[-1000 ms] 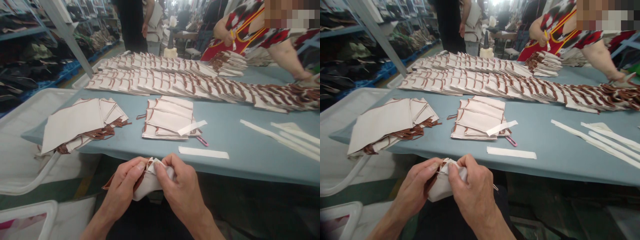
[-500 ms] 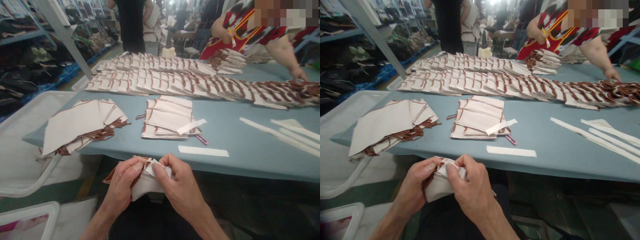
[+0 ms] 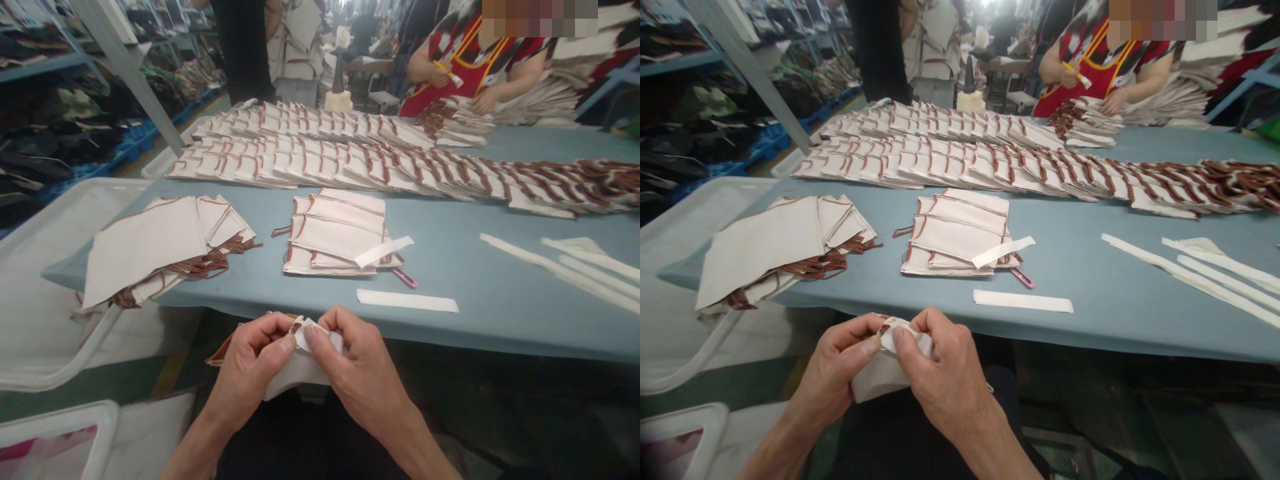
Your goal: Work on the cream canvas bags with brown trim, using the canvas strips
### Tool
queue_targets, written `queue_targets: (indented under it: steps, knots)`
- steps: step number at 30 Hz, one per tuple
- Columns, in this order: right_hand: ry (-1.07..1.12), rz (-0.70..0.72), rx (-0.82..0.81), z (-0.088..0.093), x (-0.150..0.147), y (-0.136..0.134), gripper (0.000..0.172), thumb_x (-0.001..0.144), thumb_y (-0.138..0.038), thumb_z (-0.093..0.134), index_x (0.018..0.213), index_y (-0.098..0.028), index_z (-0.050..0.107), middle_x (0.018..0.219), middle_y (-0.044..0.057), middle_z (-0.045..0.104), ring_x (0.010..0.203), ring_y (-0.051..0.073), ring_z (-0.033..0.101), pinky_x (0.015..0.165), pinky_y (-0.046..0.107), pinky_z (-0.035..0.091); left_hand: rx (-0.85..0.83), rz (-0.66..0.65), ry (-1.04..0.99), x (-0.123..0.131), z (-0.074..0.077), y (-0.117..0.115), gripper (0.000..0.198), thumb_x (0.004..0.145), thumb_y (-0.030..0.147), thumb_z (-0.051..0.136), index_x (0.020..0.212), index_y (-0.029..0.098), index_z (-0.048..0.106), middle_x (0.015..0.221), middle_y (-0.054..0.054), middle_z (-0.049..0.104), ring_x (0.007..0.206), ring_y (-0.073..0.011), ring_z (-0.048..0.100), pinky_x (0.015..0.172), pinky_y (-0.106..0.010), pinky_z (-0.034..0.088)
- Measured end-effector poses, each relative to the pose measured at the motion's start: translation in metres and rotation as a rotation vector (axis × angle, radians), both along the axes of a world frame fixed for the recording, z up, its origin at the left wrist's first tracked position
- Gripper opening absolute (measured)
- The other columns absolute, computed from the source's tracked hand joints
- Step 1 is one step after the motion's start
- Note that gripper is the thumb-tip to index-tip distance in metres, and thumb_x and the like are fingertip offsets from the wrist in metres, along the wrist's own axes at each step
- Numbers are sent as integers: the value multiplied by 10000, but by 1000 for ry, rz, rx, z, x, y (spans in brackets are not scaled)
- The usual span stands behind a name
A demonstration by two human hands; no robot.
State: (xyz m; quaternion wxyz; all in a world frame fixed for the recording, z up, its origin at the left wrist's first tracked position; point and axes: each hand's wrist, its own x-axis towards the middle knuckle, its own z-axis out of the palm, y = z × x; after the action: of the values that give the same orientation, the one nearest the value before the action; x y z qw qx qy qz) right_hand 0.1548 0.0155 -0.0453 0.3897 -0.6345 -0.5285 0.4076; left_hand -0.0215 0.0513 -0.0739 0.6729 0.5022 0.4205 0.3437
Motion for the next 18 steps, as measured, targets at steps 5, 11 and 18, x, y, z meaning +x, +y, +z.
queue_targets:
  steps: [5,11,18]
  knots:
    - [-2,-8,21,-3,-2,-1,315,932,-425,570,704,-212,520,558,-61,505,499,99,439,482,219,303,16,9,23,2,0,0,332,865,467,744,851,137,715,753,-18,660,612,-113,505,548,-186,399]
    - [12,-14,55,-2,-5,-3,316,918,-423,573,688,-216,507,547,-62,480,483,99,420,477,222,294,151,53,181,7,12,-6,248,889,364,673,831,134,743,742,-30,711,599,-124,539,538,-194,414]
    - [-47,-12,-29,-3,-9,-3,356,896,-490,532,668,-225,465,551,-48,461,519,119,408,524,251,262,409,126,400,16,30,-14,217,861,243,590,771,158,769,759,-35,762,667,-173,681,616,-226,494]
